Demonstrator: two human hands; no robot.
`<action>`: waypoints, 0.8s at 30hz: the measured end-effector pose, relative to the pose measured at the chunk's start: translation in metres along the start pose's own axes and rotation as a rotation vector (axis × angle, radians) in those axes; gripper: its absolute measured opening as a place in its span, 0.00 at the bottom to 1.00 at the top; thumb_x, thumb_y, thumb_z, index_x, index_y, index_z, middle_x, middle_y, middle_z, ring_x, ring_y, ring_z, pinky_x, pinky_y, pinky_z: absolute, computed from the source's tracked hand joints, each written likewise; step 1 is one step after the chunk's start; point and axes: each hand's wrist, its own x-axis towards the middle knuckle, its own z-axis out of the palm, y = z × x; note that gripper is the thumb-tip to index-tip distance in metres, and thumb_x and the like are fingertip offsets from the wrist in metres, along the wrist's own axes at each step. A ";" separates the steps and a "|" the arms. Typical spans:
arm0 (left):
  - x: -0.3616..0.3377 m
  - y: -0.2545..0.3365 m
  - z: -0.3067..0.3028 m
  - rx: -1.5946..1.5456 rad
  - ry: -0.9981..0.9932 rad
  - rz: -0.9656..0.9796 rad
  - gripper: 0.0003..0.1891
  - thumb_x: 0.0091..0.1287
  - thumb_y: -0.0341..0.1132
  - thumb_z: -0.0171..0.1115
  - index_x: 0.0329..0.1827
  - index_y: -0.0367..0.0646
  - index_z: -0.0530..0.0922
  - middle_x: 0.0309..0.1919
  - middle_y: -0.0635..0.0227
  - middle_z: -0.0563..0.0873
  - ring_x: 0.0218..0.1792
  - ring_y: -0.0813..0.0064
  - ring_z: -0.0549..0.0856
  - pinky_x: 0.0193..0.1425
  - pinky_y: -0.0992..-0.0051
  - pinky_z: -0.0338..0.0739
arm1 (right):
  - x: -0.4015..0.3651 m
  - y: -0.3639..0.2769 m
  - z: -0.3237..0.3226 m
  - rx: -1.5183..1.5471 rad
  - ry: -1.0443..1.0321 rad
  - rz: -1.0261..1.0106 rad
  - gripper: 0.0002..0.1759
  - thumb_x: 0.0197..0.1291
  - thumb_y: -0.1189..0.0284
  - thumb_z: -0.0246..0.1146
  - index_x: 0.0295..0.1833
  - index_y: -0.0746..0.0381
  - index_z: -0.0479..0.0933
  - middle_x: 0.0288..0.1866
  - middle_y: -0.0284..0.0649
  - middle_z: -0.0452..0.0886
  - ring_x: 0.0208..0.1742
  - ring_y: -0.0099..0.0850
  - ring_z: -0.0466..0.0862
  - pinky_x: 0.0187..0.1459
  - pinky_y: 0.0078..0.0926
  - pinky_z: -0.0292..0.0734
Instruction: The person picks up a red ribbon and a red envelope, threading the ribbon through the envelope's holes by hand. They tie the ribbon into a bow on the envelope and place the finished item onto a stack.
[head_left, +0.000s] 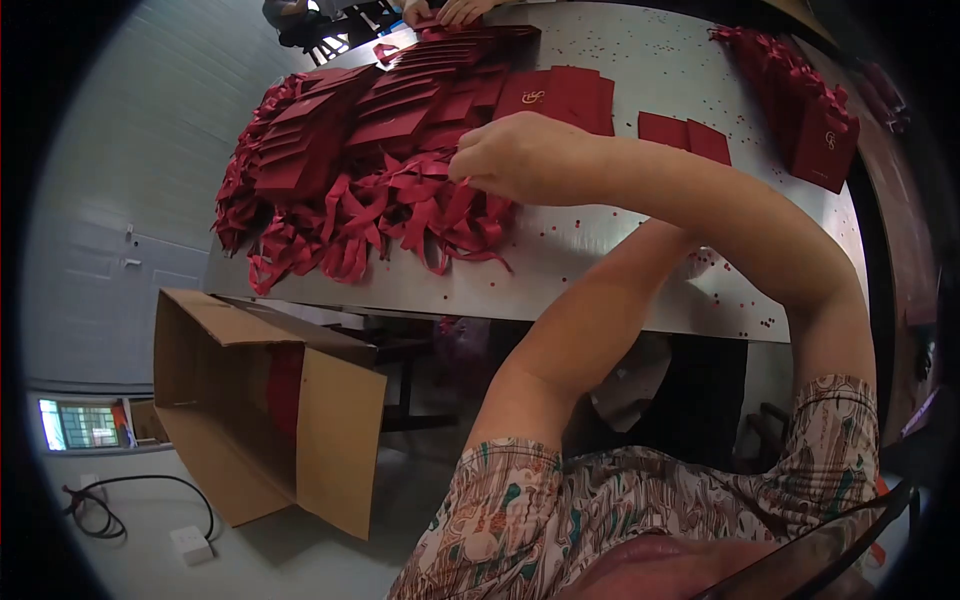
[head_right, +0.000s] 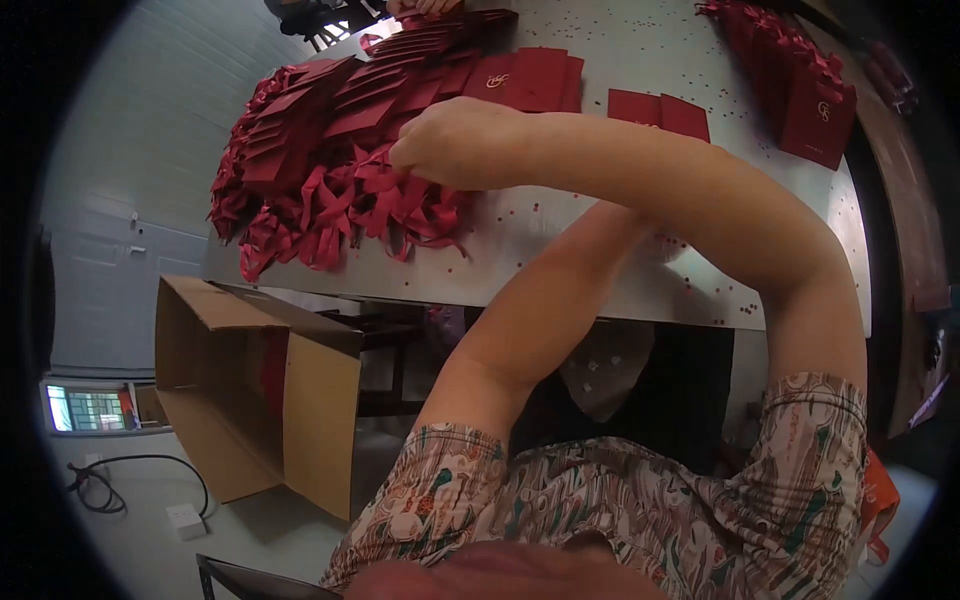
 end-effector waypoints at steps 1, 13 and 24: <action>-0.002 0.000 -0.001 0.000 0.005 -0.004 0.10 0.57 0.32 0.65 0.38 0.35 0.81 0.28 0.59 0.85 0.32 0.66 0.84 0.42 0.69 0.77 | 0.014 -0.007 0.008 0.006 -0.011 -0.006 0.09 0.62 0.69 0.58 0.42 0.59 0.81 0.41 0.40 0.82 0.45 0.43 0.83 0.46 0.40 0.78; 0.001 0.004 -0.005 -0.073 -0.001 -0.053 0.09 0.58 0.34 0.63 0.31 0.35 0.82 0.26 0.57 0.86 0.31 0.58 0.84 0.44 0.65 0.78 | 0.031 0.000 -0.004 0.415 0.059 0.197 0.03 0.65 0.76 0.58 0.42 0.65 0.72 0.37 0.39 0.84 0.32 0.28 0.84 0.39 0.29 0.80; 0.017 -0.024 -0.022 0.255 0.288 -0.294 0.10 0.64 0.37 0.57 0.32 0.39 0.81 0.28 0.54 0.85 0.32 0.58 0.86 0.37 0.65 0.77 | -0.158 -0.017 -0.223 0.028 0.900 0.519 0.08 0.65 0.71 0.62 0.40 0.66 0.78 0.34 0.38 0.83 0.32 0.26 0.81 0.37 0.26 0.76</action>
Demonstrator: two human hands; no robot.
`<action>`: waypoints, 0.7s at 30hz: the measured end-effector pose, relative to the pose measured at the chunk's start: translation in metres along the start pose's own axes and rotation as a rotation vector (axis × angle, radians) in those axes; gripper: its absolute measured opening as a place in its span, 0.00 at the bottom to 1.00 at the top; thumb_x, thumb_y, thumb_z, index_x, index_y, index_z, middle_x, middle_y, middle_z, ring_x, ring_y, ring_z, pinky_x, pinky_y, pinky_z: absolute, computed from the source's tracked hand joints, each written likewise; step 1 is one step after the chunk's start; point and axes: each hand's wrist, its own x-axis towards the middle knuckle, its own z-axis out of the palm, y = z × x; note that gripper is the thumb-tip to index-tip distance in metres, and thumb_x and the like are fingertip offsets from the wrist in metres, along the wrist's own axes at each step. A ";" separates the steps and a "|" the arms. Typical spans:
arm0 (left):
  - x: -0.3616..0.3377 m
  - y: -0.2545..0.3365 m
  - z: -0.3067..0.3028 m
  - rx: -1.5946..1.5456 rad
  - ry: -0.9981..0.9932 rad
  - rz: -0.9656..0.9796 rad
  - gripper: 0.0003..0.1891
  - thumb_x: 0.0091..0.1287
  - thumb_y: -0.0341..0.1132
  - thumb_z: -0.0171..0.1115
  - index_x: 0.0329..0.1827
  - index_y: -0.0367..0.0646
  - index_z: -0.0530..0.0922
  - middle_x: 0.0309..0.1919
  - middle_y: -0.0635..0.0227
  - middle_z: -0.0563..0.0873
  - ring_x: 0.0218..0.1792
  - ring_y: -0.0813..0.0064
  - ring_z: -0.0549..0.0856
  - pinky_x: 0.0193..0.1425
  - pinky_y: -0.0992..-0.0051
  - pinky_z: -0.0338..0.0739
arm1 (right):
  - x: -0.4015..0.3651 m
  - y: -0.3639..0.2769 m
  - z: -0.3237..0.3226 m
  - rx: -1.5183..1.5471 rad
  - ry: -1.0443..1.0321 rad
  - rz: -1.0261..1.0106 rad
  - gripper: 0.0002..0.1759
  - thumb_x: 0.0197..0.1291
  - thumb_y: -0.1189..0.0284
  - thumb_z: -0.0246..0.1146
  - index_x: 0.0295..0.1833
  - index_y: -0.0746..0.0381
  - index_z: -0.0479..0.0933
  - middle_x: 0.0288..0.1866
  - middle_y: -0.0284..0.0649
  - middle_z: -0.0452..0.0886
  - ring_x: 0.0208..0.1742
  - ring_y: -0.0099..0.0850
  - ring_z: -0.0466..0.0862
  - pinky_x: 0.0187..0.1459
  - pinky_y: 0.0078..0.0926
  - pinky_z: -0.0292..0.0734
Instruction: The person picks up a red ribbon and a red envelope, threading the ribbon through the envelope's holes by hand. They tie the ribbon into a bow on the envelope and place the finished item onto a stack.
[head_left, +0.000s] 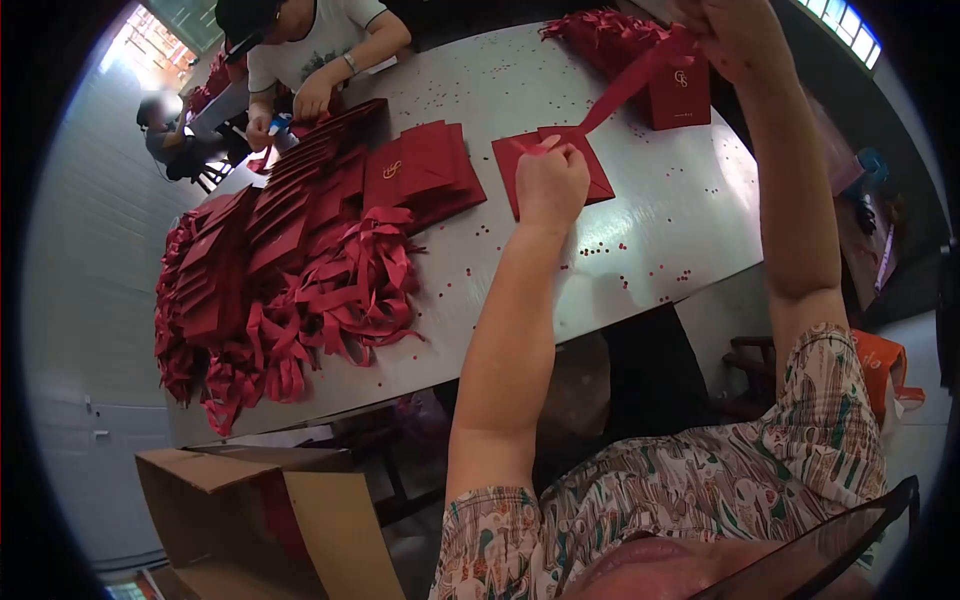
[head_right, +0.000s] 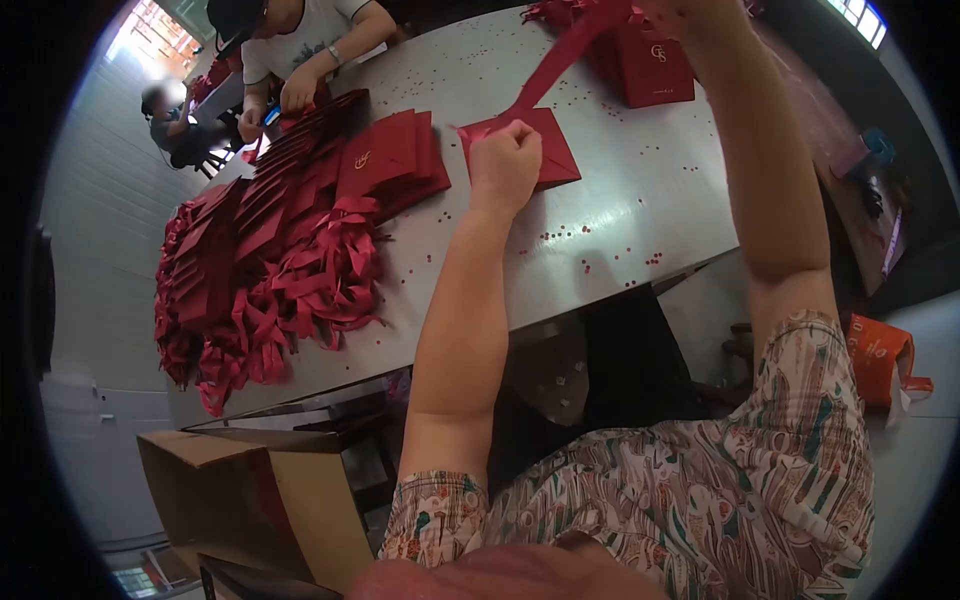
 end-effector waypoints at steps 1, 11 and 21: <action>0.001 0.005 -0.006 0.020 -0.003 0.004 0.10 0.64 0.37 0.57 0.32 0.39 0.81 0.28 0.54 0.85 0.32 0.58 0.86 0.37 0.65 0.77 | -0.004 0.005 -0.015 -0.116 0.052 -0.032 0.08 0.65 0.71 0.62 0.39 0.66 0.79 0.34 0.38 0.83 0.31 0.25 0.80 0.36 0.25 0.76; 0.001 0.012 -0.019 0.627 0.064 -0.313 0.13 0.60 0.39 0.65 0.43 0.40 0.80 0.43 0.50 0.84 0.45 0.52 0.84 0.49 0.58 0.79 | -0.097 0.152 0.056 -0.187 -0.318 0.340 0.10 0.59 0.71 0.62 0.39 0.67 0.82 0.31 0.53 0.82 0.33 0.45 0.83 0.39 0.38 0.77; 0.012 -0.042 -0.022 -0.770 0.360 -0.561 0.09 0.61 0.26 0.63 0.44 0.36 0.80 0.30 0.66 0.85 0.30 0.76 0.84 0.32 0.76 0.78 | -0.142 0.185 0.092 0.123 -0.119 0.516 0.12 0.63 0.71 0.62 0.48 0.66 0.81 0.27 0.32 0.80 0.22 0.17 0.73 0.25 0.18 0.70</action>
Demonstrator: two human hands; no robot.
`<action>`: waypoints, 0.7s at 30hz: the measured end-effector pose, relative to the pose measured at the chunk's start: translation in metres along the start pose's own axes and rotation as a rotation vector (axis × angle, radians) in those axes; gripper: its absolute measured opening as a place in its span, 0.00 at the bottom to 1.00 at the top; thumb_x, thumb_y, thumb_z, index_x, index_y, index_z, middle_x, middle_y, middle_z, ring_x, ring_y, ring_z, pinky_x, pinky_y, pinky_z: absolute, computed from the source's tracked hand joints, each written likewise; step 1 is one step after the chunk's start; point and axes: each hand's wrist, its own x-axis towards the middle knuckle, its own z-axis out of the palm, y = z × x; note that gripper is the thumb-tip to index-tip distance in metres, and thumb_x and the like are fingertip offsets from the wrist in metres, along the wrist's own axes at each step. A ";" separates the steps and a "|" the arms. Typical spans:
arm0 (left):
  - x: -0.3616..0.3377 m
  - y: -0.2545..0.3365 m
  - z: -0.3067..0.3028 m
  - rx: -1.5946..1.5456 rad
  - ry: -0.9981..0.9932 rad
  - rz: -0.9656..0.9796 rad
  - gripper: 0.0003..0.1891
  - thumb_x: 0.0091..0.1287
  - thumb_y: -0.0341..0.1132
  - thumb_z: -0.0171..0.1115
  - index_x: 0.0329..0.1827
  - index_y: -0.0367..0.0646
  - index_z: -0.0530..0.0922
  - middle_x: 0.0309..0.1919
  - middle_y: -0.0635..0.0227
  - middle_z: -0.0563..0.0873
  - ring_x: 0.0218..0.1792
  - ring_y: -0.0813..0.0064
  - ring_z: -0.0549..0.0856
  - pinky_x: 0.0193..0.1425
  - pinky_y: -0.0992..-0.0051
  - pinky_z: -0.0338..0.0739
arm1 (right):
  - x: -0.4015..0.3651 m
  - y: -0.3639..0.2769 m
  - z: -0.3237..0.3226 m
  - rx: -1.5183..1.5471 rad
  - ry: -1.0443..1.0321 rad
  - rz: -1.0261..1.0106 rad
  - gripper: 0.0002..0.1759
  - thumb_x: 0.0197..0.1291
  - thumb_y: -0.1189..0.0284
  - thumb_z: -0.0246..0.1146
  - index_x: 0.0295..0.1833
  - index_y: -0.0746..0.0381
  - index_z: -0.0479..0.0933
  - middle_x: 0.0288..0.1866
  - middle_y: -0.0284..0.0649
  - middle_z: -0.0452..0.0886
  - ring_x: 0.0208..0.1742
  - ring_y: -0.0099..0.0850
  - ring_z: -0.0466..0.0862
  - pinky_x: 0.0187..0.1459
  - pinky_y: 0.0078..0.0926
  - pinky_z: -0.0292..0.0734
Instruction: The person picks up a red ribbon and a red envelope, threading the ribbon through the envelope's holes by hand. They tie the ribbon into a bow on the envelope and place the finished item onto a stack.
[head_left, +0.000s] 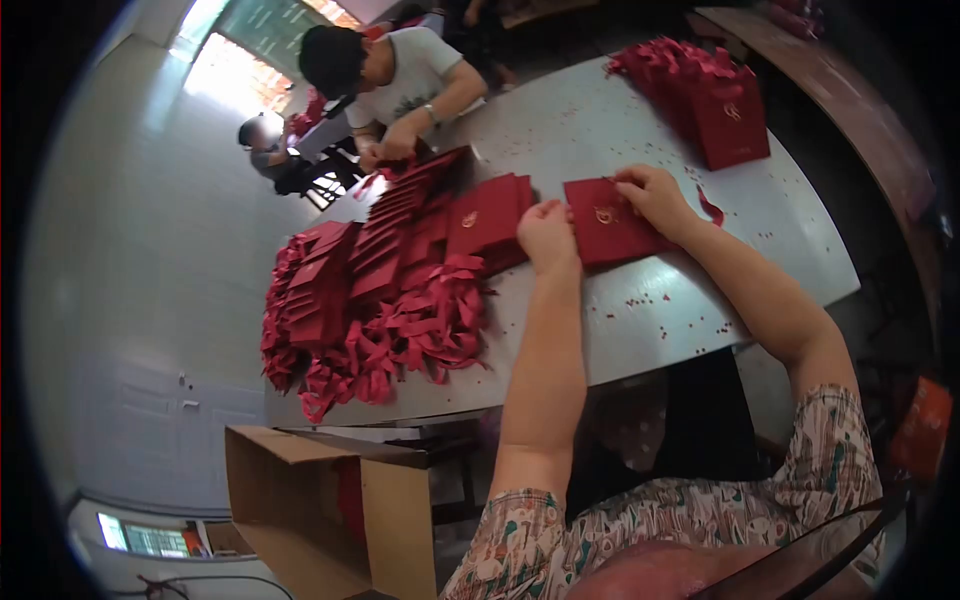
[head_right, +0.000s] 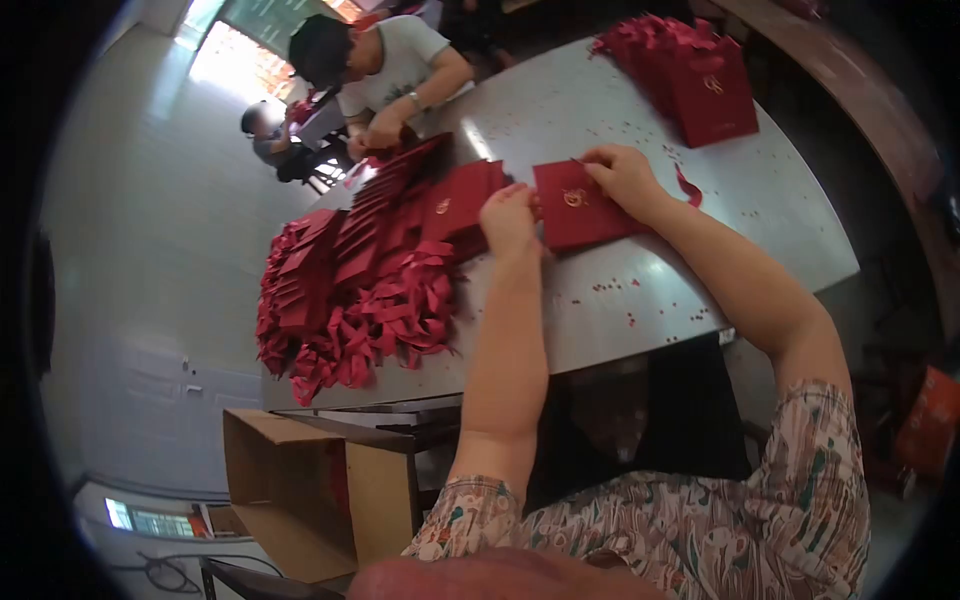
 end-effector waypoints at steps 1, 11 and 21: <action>-0.009 0.016 -0.001 -0.082 0.007 -0.134 0.07 0.62 0.27 0.62 0.43 0.37 0.80 0.32 0.65 0.85 0.31 0.73 0.84 0.33 0.75 0.79 | -0.002 -0.006 0.000 0.054 0.005 0.046 0.12 0.63 0.70 0.62 0.48 0.66 0.81 0.27 0.31 0.80 0.23 0.17 0.73 0.26 0.18 0.70; -0.009 0.027 -0.002 -0.023 -0.150 -0.228 0.09 0.67 0.33 0.63 0.48 0.42 0.79 0.37 0.65 0.86 0.35 0.69 0.86 0.38 0.69 0.81 | -0.008 -0.013 0.005 0.280 -0.151 -0.037 0.08 0.63 0.73 0.64 0.44 0.66 0.82 0.32 0.33 0.83 0.34 0.19 0.80 0.39 0.17 0.76; -0.007 0.021 -0.001 -0.304 -0.306 -0.315 0.10 0.69 0.27 0.58 0.52 0.42 0.75 0.48 0.65 0.84 0.49 0.66 0.83 0.56 0.64 0.78 | -0.009 -0.030 -0.006 0.247 -0.133 -0.011 0.10 0.66 0.74 0.62 0.49 0.65 0.79 0.33 0.34 0.84 0.33 0.17 0.81 0.30 0.14 0.74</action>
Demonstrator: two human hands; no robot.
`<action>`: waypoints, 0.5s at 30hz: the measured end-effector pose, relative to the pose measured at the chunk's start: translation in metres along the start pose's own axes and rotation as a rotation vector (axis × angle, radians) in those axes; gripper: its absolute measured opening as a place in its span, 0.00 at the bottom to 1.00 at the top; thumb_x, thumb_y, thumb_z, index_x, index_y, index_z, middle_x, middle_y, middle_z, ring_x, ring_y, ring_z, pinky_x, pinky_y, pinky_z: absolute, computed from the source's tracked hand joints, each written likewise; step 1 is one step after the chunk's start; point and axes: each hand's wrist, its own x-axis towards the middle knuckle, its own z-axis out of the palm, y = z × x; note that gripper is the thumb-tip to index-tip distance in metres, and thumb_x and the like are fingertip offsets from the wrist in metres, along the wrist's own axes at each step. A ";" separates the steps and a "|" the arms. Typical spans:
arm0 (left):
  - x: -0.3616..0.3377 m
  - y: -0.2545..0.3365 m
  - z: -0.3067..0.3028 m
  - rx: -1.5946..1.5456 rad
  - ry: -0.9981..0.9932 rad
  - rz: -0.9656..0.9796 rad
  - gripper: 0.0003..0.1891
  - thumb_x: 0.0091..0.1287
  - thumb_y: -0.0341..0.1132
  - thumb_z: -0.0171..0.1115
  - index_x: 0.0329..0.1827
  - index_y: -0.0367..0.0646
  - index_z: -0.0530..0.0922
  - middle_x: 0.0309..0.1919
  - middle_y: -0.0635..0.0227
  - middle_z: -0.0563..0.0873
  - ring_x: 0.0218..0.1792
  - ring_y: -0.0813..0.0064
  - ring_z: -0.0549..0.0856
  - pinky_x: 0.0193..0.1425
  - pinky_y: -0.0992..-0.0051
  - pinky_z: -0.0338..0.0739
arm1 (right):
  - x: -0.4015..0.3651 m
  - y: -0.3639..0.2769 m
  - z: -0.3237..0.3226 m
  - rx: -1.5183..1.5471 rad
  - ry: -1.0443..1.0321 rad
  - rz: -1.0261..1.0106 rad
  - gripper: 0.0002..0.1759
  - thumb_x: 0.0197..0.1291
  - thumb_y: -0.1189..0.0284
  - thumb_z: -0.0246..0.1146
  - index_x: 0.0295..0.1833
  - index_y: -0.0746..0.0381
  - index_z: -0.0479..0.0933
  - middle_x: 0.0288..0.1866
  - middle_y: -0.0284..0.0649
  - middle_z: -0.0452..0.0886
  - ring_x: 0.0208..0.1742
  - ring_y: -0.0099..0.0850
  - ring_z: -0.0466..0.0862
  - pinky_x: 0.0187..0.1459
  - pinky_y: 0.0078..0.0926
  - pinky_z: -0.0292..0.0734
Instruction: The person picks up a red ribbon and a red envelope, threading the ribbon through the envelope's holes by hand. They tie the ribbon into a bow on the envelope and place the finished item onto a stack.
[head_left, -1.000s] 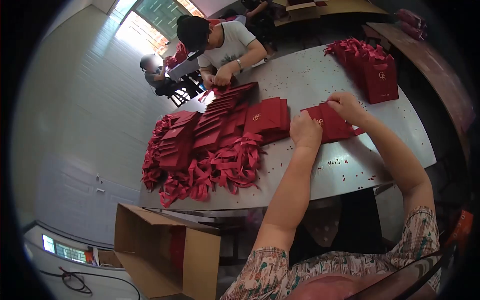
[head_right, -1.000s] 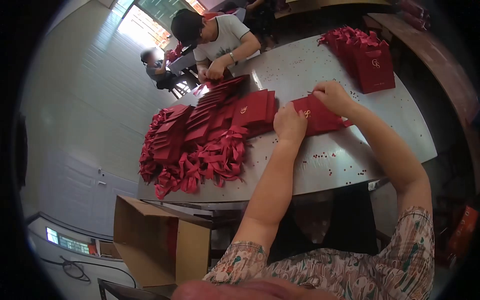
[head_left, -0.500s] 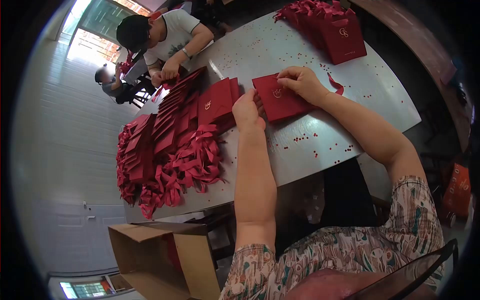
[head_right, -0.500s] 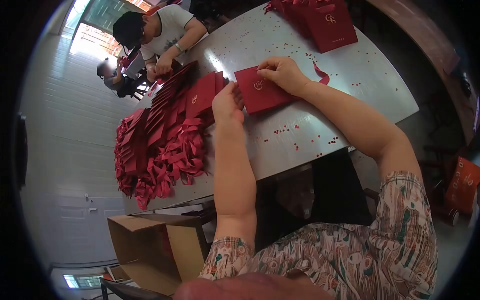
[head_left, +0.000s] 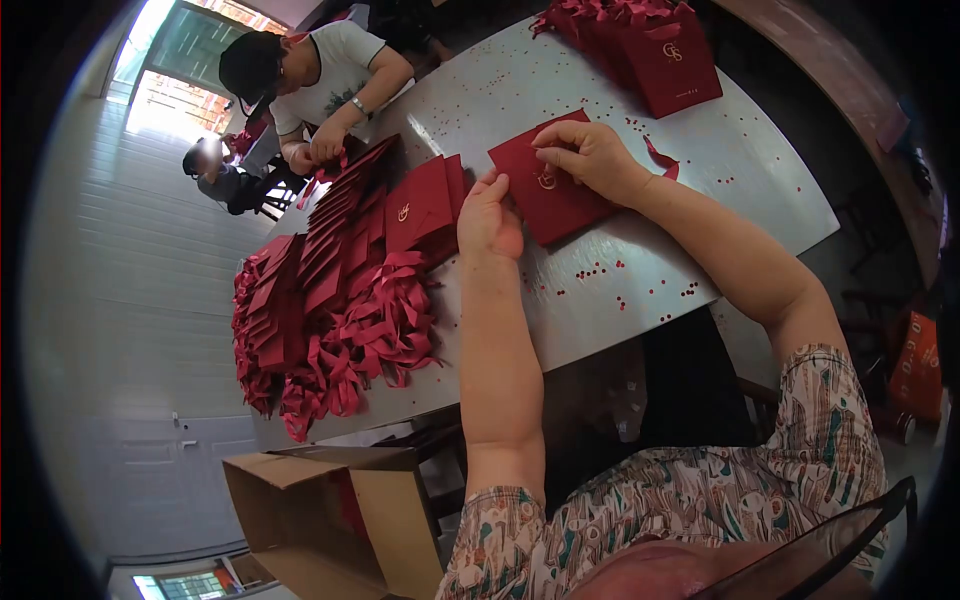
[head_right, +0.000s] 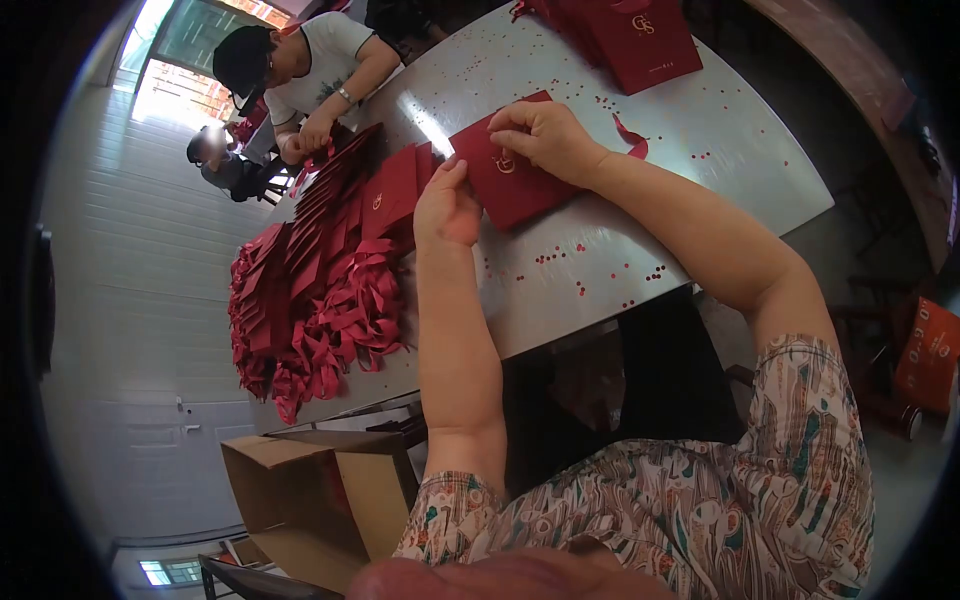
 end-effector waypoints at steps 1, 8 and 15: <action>0.000 0.000 0.001 -0.033 -0.013 0.005 0.10 0.70 0.27 0.57 0.52 0.42 0.75 0.49 0.64 0.84 0.50 0.66 0.83 0.59 0.63 0.77 | -0.001 -0.003 0.000 0.001 0.002 0.000 0.10 0.66 0.74 0.62 0.49 0.65 0.79 0.33 0.34 0.84 0.33 0.17 0.81 0.30 0.14 0.74; -0.003 0.001 0.004 -0.189 -0.133 -0.017 0.09 0.70 0.26 0.56 0.52 0.40 0.75 0.50 0.62 0.83 0.53 0.65 0.81 0.64 0.62 0.75 | -0.003 -0.010 -0.002 0.104 -0.039 0.029 0.07 0.66 0.73 0.61 0.46 0.63 0.79 0.31 0.30 0.82 0.31 0.15 0.79 0.27 0.12 0.70; -0.001 -0.002 0.004 -0.211 -0.233 -0.028 0.09 0.70 0.26 0.54 0.51 0.36 0.75 0.51 0.60 0.83 0.54 0.63 0.81 0.66 0.63 0.73 | -0.003 -0.012 0.003 0.054 -0.041 0.014 0.04 0.66 0.72 0.62 0.41 0.60 0.80 0.30 0.26 0.78 0.32 0.13 0.75 0.29 0.12 0.68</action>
